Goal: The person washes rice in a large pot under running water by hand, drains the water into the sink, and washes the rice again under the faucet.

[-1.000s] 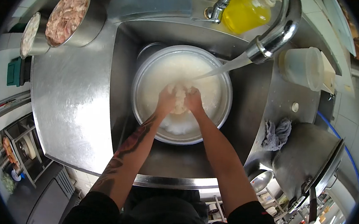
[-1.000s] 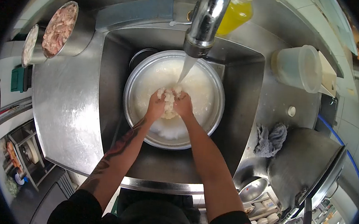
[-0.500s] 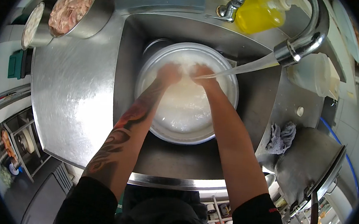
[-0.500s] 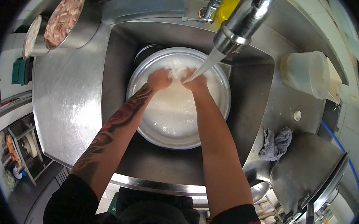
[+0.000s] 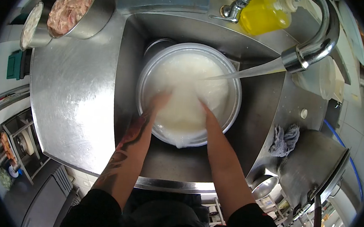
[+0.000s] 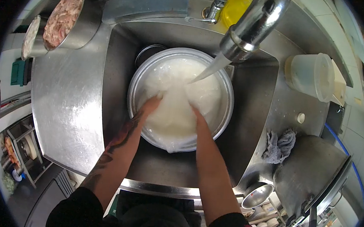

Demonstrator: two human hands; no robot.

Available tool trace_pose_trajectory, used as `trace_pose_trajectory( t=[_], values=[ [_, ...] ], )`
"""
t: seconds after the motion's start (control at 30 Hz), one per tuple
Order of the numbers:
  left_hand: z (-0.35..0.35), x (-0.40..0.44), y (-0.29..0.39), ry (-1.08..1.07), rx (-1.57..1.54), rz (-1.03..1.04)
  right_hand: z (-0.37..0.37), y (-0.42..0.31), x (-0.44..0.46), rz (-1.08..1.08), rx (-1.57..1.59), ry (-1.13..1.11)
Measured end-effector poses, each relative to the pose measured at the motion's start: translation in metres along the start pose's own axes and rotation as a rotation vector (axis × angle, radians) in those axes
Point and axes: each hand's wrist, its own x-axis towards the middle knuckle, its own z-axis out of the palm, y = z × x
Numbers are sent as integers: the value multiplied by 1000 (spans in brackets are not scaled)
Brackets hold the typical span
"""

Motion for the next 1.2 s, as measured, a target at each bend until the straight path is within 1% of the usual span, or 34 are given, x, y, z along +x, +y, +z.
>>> trace_pose_trajectory(
  t=[0.03, 0.07, 0.13, 0.2, 0.27, 0.33, 0.37, 0.4, 0.43, 0.5, 0.53, 0.6, 0.67, 0.7, 0.73, 0.77, 0.8, 0.83, 0.87, 0.9, 0.93, 0.97, 1.0, 1.03, 1.07, 1.1, 1.13, 1.2],
  values=[
    [28, -2, -21, 60, -96, 65, 9, 7, -5, 42, 63, -18],
    [52, -15, -33, 99, -434, -60, 17, 14, -7, 75, 90, -24],
    [60, -25, -34, 138, -771, -189, 32, 23, -7, 110, 58, -27],
    [64, -26, -26, 62, -595, -136, 43, 23, -13, 88, 16, -22],
    [64, -24, -9, -9, -419, -75, 54, 19, -24, 3, 9, -6],
    [58, -24, 19, -42, -331, -44, 81, -2, -56, -188, 136, -26],
    [45, -31, 45, 109, -552, -99, 89, -11, -67, -375, 263, -45],
    [27, -38, 68, 263, -772, -153, 78, -4, -56, -379, 261, -46],
    [5, -48, 86, 265, -772, -149, 55, 12, -31, -634, -280, 76],
    [-30, -63, 111, 148, -802, -243, 38, 8, -15, -869, -832, 206],
    [-27, -58, 109, 149, -802, -242, 41, -6, -19, -855, -1054, 246],
    [-22, -44, 103, 238, -677, -83, 53, -31, -29, -831, -1276, 287],
    [-37, -39, 118, 274, -701, -91, 83, -67, -50, -653, -1042, 578],
    [-48, -37, 125, 310, -725, -98, 87, -84, -55, -656, -1041, 575],
    [-58, -32, 127, 312, -725, -100, 88, -101, -58, -671, -1153, 487],
    [-68, -27, 130, 282, -559, -79, 89, -114, -60, -684, -1264, 396],
    [-81, -23, 134, 250, -394, -58, 92, -125, -58, -683, -1264, 397],
    [-106, -27, 147, 94, -393, -125, 94, -135, -55, -669, -1395, 399],
    [-106, -23, 147, 92, -394, -121, 95, -141, -56, -652, -1527, 404],
    [-106, -19, 144, 208, -274, 50, 93, -146, -60, -767, -1502, 377],
    [-103, -13, 137, 324, -151, 219, 83, -141, -54, -770, -1504, 380],
    [-89, 3, 118, 344, 46, 305, 72, -134, -46, -800, -1502, 377],
    [-91, 2, 118, 352, 49, 306, 66, -129, -40, -833, -1499, 372],
    [-92, -3, 116, 349, 139, 302, 67, -124, -43, -843, -1495, 368],
    [-91, -10, 114, 343, 229, 297, 68, -114, -49, -907, -1544, 522],
    [-88, -16, 108, 347, 235, 298, 67, -104, -54, -967, -1588, 683],
    [-78, -21, 98, 351, 241, 271, 65, -93, -55, -973, -1585, 685],
    [-49, -30, 79, 359, 249, 242, 60, -65, -49, -850, -1313, 753]
  ],
)
